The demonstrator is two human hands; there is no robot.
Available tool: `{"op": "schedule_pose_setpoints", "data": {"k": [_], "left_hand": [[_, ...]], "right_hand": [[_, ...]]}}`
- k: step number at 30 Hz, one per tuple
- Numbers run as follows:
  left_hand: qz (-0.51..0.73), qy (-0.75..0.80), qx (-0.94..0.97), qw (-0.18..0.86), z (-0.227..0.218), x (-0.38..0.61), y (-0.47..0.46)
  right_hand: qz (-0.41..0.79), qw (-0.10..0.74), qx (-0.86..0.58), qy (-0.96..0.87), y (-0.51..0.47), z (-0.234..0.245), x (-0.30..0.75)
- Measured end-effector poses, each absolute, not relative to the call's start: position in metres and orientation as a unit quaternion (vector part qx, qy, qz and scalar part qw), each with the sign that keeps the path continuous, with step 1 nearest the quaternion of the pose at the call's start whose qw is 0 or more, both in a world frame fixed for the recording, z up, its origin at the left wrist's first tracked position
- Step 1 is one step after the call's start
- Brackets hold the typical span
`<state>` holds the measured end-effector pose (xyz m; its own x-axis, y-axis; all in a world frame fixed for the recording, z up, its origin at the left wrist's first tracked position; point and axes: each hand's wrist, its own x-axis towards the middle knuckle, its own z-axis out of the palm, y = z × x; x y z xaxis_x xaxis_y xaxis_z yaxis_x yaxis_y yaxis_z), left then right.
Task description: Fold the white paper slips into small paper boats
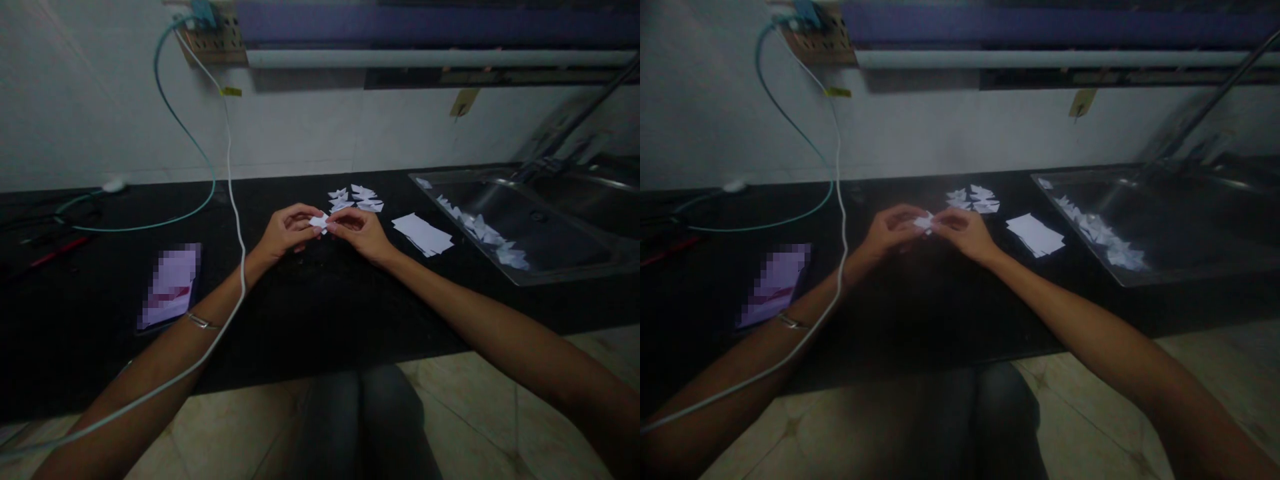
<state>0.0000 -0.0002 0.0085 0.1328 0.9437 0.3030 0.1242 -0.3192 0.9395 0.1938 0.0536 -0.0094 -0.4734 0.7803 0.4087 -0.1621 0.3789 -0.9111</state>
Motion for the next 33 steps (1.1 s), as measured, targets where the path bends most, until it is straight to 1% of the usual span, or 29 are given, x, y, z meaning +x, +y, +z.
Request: {"op": "schedule_pose_setpoints", "data": {"k": [4, 16, 20, 29, 33], "left_hand": [[0.519, 0.425, 0.623, 0.401, 0.007, 0.001, 0.001], [0.507, 0.468, 0.639, 0.339, 0.010, 0.004, 0.003], [0.529, 0.459, 0.624, 0.347, 0.008, 0.003, 0.005], [0.538, 0.490, 0.589, 0.352, 0.008, 0.002, 0.006], [0.546, 0.484, 0.600, 0.329, 0.010, 0.001, 0.006]], "right_hand": [[0.492, 0.462, -0.236, -0.699, 0.054, -0.009, 0.194], [0.424, 0.456, -0.268, -0.736, 0.052, -0.008, 0.195], [0.401, 0.467, -0.265, -0.742, 0.051, -0.007, 0.196], [0.374, 0.497, -0.261, -0.738, 0.047, -0.004, 0.197], [0.345, 0.479, -0.253, -0.767, 0.044, -0.001, 0.199]]}}
